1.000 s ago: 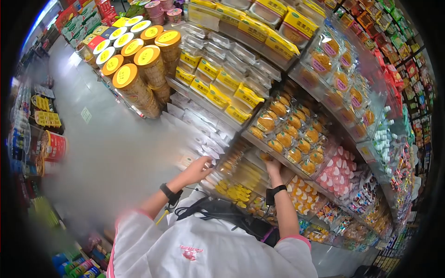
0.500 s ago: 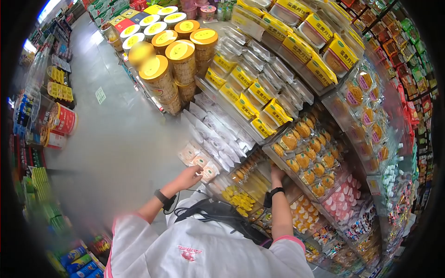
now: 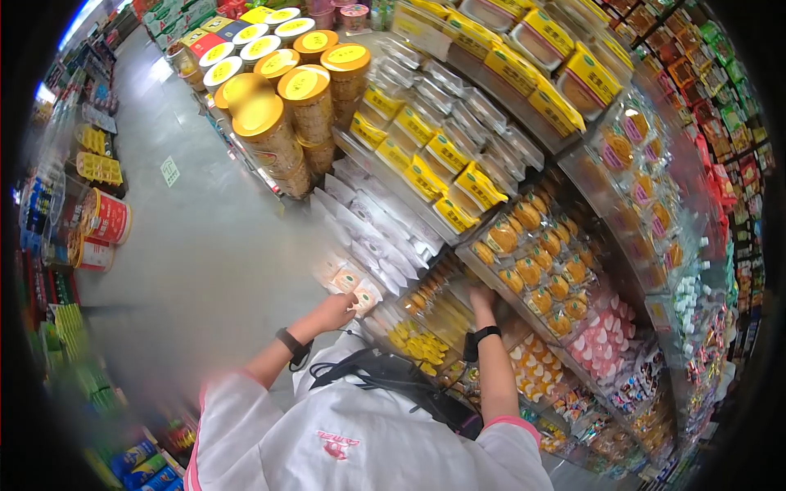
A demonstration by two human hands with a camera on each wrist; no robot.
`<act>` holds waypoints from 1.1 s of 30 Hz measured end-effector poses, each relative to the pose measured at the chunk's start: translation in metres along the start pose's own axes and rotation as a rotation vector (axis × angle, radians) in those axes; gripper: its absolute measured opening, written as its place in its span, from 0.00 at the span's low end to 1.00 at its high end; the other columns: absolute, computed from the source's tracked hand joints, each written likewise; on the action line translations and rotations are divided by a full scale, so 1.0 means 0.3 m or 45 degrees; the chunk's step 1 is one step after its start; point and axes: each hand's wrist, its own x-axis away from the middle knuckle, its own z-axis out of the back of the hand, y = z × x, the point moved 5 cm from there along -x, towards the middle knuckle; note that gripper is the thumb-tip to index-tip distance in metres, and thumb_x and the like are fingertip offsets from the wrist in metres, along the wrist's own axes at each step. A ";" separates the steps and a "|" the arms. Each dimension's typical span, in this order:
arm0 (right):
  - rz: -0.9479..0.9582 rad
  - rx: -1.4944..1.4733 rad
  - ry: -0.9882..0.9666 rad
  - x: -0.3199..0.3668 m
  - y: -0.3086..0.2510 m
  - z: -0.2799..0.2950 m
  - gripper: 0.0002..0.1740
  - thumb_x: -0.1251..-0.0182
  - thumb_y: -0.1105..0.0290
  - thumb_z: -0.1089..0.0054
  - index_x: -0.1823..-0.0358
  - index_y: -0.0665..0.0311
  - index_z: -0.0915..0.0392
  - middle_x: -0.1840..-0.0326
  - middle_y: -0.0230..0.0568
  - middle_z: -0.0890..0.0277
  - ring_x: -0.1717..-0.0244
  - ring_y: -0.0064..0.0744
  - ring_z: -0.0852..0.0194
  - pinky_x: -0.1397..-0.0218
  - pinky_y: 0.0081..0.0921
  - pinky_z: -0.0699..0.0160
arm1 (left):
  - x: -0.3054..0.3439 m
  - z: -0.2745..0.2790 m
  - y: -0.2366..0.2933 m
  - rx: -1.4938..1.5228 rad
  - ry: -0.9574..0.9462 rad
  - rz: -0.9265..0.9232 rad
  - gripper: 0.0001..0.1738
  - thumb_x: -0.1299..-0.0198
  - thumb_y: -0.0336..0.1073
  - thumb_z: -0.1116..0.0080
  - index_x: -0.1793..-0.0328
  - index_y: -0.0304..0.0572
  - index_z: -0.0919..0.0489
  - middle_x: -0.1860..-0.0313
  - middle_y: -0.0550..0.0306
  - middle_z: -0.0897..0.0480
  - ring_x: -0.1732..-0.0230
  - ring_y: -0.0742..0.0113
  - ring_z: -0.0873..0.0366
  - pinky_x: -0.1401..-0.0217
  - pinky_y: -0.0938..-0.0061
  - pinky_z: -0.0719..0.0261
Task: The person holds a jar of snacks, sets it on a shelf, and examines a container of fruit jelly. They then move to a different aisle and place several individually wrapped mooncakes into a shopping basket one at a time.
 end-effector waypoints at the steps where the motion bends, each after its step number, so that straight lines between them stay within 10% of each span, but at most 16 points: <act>1: 0.051 -0.014 -0.001 0.003 0.020 -0.004 0.31 0.46 0.56 0.37 0.43 0.64 0.30 0.44 0.54 0.28 0.42 0.49 0.32 0.42 0.35 0.33 | -0.001 -0.022 -0.005 -0.018 -0.030 -0.006 0.14 0.45 0.35 0.45 0.55 0.36 0.26 0.65 0.43 0.19 0.61 0.47 0.21 0.58 0.61 0.23; 7: 0.508 -0.195 0.281 0.283 -0.034 0.172 0.22 0.45 0.62 0.38 0.51 0.65 0.28 0.51 0.50 0.25 0.58 0.46 0.23 0.53 0.34 0.26 | -0.032 -0.158 0.049 -0.190 -0.296 0.012 0.15 0.46 0.36 0.46 0.55 0.34 0.26 0.62 0.39 0.20 0.58 0.44 0.22 0.55 0.58 0.24; 16: 0.539 -0.394 0.159 0.844 0.074 0.346 0.05 0.40 0.74 0.44 0.64 0.66 0.25 0.71 0.48 0.26 0.70 0.42 0.25 0.66 0.29 0.26 | -0.127 -0.539 0.097 -0.504 -0.707 -0.086 0.15 0.51 0.32 0.50 0.58 0.32 0.22 0.62 0.36 0.19 0.57 0.45 0.20 0.54 0.58 0.23; 22: 0.415 -0.169 -0.262 0.949 0.357 0.084 0.07 0.39 0.70 0.49 0.64 0.66 0.27 0.68 0.52 0.25 0.61 0.56 0.26 0.59 0.44 0.28 | -0.209 -0.675 0.118 -0.391 -0.298 -0.319 0.13 0.52 0.35 0.46 0.63 0.34 0.20 0.67 0.39 0.19 0.64 0.46 0.20 0.56 0.58 0.23; 26: 0.422 -0.048 -0.422 1.001 0.522 -0.073 0.08 0.40 0.70 0.50 0.63 0.65 0.28 0.64 0.56 0.25 0.59 0.59 0.27 0.56 0.48 0.28 | -0.272 -0.726 0.109 -0.616 -0.559 -0.281 0.12 0.54 0.37 0.43 0.63 0.46 0.19 0.67 0.44 0.19 0.62 0.48 0.21 0.60 0.60 0.23; 33: 0.376 -0.036 -0.480 0.957 0.490 -0.147 0.10 0.40 0.71 0.51 0.57 0.66 0.31 0.61 0.60 0.27 0.58 0.62 0.28 0.55 0.50 0.28 | -0.308 -0.902 -0.059 -0.502 -0.070 -0.384 0.19 0.45 0.40 0.46 0.48 0.43 0.23 0.45 0.47 0.25 0.40 0.48 0.32 0.37 0.58 0.36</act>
